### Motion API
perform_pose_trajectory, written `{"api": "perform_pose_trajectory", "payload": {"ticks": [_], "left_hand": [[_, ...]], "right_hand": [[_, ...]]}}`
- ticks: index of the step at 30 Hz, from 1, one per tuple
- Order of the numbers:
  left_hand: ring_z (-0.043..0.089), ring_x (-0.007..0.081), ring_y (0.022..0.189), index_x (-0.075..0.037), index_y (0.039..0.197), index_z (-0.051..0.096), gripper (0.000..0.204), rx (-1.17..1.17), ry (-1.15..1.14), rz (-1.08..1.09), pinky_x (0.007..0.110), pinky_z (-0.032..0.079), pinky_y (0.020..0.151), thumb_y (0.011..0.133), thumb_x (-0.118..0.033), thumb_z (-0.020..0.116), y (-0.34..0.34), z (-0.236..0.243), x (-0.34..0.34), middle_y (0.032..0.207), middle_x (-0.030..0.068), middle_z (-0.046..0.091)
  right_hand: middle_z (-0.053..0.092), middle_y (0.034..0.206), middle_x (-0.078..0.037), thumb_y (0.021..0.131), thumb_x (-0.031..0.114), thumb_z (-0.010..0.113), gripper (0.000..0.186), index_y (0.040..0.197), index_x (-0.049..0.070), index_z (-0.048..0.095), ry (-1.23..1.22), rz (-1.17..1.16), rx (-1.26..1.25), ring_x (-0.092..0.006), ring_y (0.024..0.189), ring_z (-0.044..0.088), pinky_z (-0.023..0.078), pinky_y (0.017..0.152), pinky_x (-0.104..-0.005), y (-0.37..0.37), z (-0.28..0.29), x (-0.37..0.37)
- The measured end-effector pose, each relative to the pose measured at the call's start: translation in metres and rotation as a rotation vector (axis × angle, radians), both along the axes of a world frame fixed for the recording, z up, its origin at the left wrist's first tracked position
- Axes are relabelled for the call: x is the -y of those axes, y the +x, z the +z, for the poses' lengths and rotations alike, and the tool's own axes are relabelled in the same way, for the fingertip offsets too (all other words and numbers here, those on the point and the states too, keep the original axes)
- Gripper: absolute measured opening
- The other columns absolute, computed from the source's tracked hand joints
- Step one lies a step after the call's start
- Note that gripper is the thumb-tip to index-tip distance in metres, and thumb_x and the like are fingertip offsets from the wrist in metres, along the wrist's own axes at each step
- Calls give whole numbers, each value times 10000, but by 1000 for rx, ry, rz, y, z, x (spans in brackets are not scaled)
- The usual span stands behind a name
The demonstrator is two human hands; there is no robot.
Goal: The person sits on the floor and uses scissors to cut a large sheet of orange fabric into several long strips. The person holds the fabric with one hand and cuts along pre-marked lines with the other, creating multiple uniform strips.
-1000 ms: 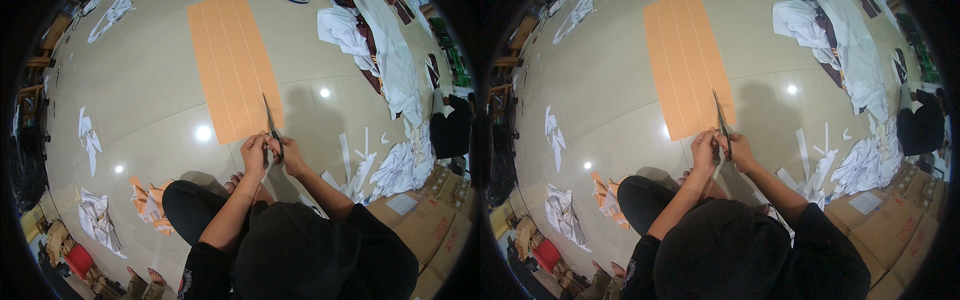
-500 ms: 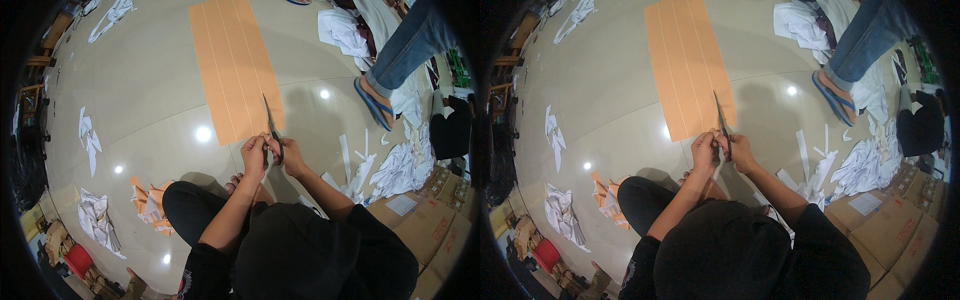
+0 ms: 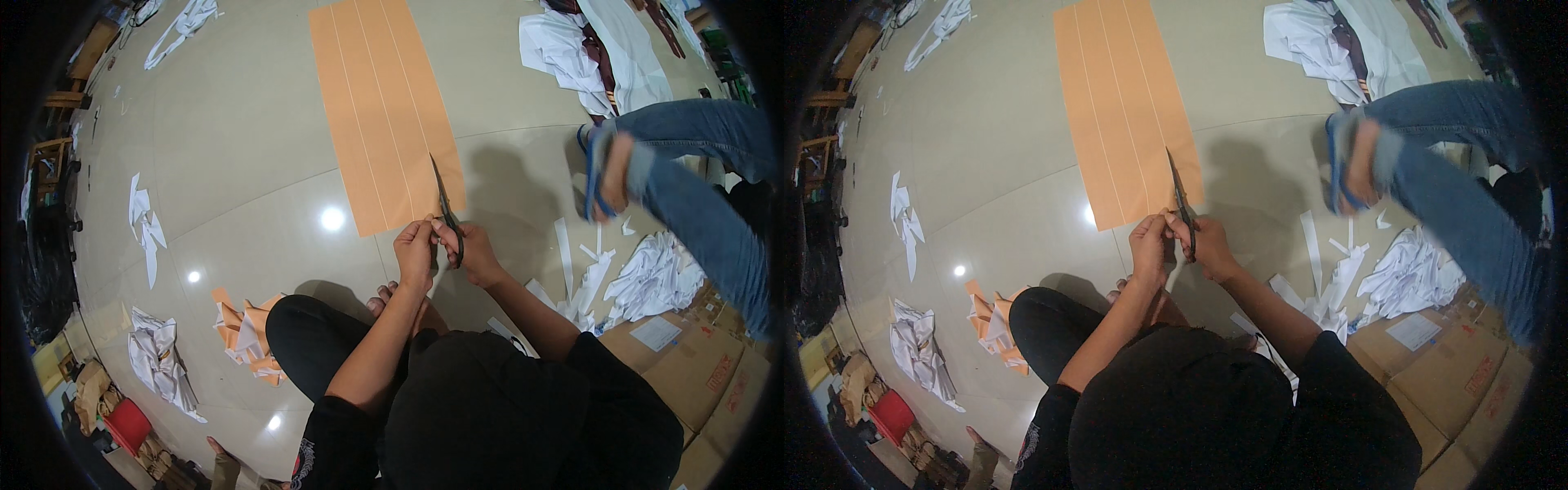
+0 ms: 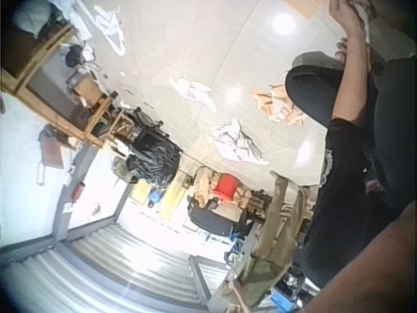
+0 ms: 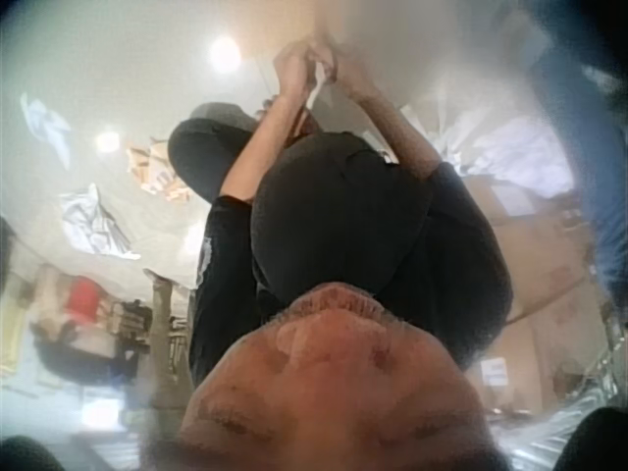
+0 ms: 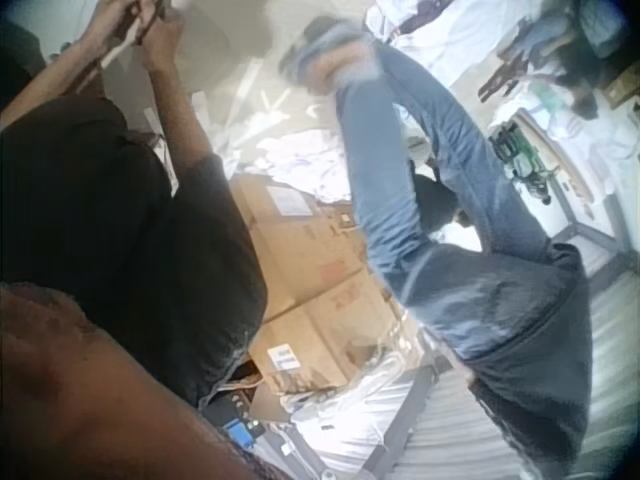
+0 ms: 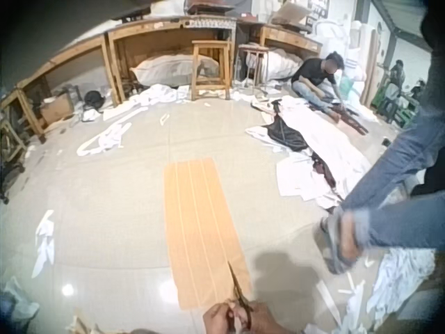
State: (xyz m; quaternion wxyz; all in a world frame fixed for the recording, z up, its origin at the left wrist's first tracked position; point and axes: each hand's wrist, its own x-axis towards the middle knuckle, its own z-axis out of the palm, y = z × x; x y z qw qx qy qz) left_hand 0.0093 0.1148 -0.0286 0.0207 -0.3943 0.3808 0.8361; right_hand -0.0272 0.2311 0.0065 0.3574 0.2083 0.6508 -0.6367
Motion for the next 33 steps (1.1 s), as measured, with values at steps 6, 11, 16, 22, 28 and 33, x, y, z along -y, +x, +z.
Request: {"api": "perform_pose_trajectory", "payload": {"ticks": [6,11,16,22,28,33], "left_hand": [[481,52,605,-49,815,713,233,9,13,18,225,349,574,999,-188,682,0,0,-1,669,-25,593],[467,42,602,-63,811,706,229,53,-15,-5,225,336,560,993,-201,698,3,-1,1,675,-34,592],[503,74,596,-84,853,662,190,12,-20,11,256,401,559,1005,-198,666,2,3,-2,714,-21,588],[411,23,480,-71,880,688,162,45,33,37,214,269,435,995,-186,703,2,10,1,670,-47,573],[404,21,469,-79,867,663,172,46,46,37,211,265,424,994,-188,702,2,12,3,667,-40,571],[401,23,467,-82,849,645,188,57,48,33,212,261,422,993,-189,703,2,14,3,663,-37,565]], "right_hand": [[513,580,8,881,501,803,505,743,59,600,6,-12,-4,-99,460,487,361,426,-282,0,-1,1],[513,574,-1,900,508,770,498,738,71,593,18,-3,-1,-105,451,488,365,427,-281,-12,6,5],[513,572,5,906,508,755,486,737,78,606,-39,-15,-23,-95,445,485,358,424,-259,-24,10,13],[512,571,21,885,506,778,485,696,98,597,-15,-20,0,-81,448,482,349,419,-248,-32,7,16],[507,571,30,866,485,812,474,688,106,589,2,-47,16,-76,449,477,348,410,-245,-34,1,19],[523,570,16,891,495,784,476,729,87,602,27,-23,5,-77,440,482,361,417,-236,-33,0,19]]}}
